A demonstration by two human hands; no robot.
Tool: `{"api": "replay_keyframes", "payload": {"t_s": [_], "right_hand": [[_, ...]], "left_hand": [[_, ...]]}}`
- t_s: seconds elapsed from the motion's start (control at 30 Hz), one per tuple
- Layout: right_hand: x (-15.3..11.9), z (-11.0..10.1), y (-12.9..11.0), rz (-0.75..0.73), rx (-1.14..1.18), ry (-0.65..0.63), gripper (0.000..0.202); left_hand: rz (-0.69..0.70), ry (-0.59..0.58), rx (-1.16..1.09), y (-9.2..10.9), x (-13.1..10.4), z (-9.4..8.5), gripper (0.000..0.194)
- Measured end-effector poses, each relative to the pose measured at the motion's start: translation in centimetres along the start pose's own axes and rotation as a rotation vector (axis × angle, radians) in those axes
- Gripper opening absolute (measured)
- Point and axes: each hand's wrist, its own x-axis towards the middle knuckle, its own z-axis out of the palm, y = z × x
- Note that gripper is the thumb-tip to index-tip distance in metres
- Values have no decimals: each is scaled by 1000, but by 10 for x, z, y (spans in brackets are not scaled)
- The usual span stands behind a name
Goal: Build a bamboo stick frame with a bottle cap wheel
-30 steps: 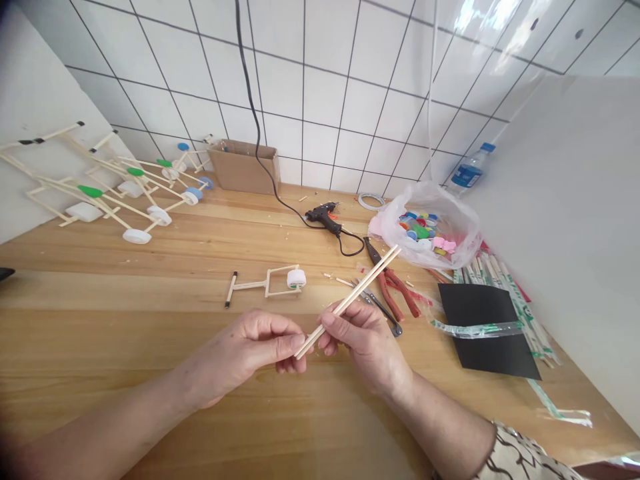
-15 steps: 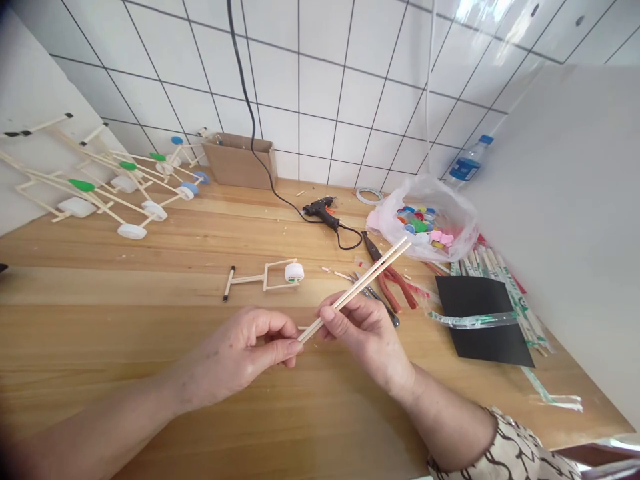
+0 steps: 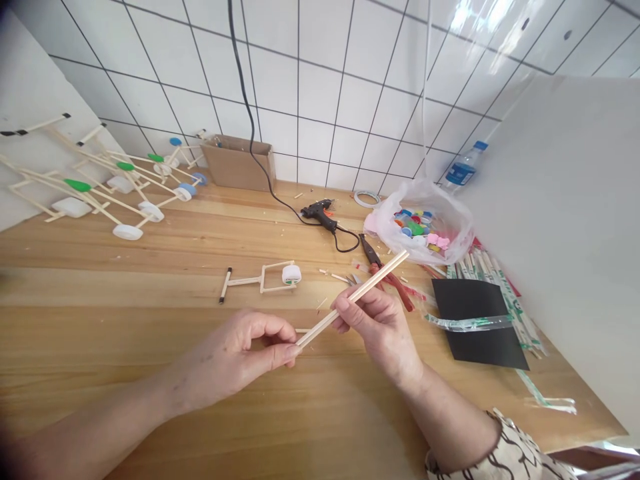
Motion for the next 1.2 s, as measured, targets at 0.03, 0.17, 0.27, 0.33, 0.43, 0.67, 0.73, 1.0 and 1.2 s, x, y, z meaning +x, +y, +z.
{"api": "replay_keyframes", "payload": {"t_s": [0.03,0.17,0.27,0.33,0.43,0.67,0.73,1.0,1.2], "right_hand": [[-1,0,1,8,5,-8,14],[-4,3,5,31,1,-65,12],[-6,9,5,37,-38,-103,14],[-7,13,3,55,-53,-120,15],[-8,19,1,94,-62,-126,19],[-9,25,0,116,-67,-120,22],[-9,25,0,107,-76,-126,22],[-9,26,-2,45,-60,-152,18],[-9,28,-6,-3,-72,-156,12]], "left_hand": [[3,2,-8,1,0,0,25],[-2,-9,-62,3,0,-1,30],[-23,-35,-106,1,0,1,32],[-26,-49,-130,-1,0,2,33],[-28,-53,-202,-2,0,5,33],[-25,-37,-256,-1,1,10,32],[-16,-43,-249,0,1,10,33],[-1,-12,-150,6,-3,10,33],[-44,-32,-310,5,-3,15,27]]}}
